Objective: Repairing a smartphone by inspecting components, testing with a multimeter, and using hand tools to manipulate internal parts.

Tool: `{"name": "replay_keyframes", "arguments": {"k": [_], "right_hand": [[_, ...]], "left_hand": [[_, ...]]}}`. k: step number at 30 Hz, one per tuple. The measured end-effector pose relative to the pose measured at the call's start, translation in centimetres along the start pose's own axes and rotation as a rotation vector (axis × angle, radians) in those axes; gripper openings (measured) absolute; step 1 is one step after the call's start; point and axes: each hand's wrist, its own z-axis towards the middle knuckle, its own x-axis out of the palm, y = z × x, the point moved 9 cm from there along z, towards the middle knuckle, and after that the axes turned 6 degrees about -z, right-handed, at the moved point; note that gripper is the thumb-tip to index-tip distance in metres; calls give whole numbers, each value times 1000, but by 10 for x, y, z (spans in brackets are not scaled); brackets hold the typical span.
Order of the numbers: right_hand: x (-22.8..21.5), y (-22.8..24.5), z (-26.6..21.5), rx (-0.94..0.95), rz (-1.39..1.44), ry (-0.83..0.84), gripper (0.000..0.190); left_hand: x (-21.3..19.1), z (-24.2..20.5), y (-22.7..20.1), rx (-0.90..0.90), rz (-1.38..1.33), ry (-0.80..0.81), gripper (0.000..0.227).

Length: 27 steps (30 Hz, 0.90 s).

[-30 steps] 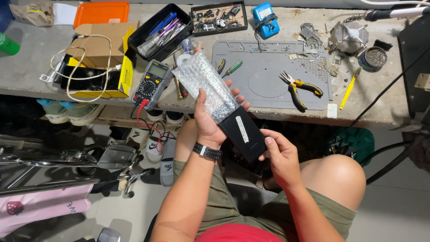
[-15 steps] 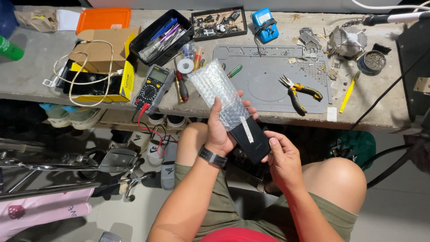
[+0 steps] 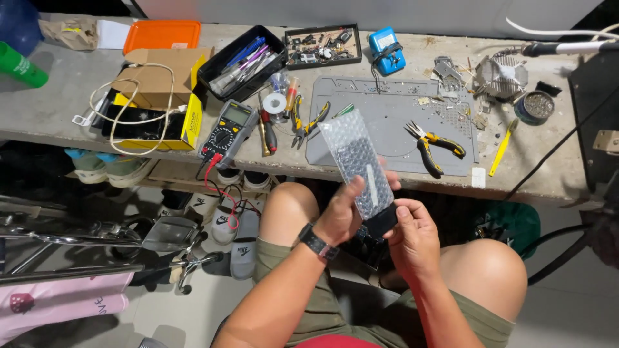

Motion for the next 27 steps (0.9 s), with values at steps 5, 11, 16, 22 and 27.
{"name": "replay_keyframes", "arguments": {"k": [5,11,16,22,27], "right_hand": [[27,5,-14,57,-60,109,25],[76,14,-33,150,-116,396,57],[93,9,-28,21,-266,407,34],[121,2,-33,-5,-252,419,35],[146,11,-47,-236,-638,405,32]], "left_hand": [[-1,15,-65,99,-234,-52,77],[8,-3,-100,48,-572,-138,51],[12,-26,-104,150,-555,-105,52],[1,-57,-88,181,-578,-195,46],[-24,-70,-115,306,-393,-381,45]]}}
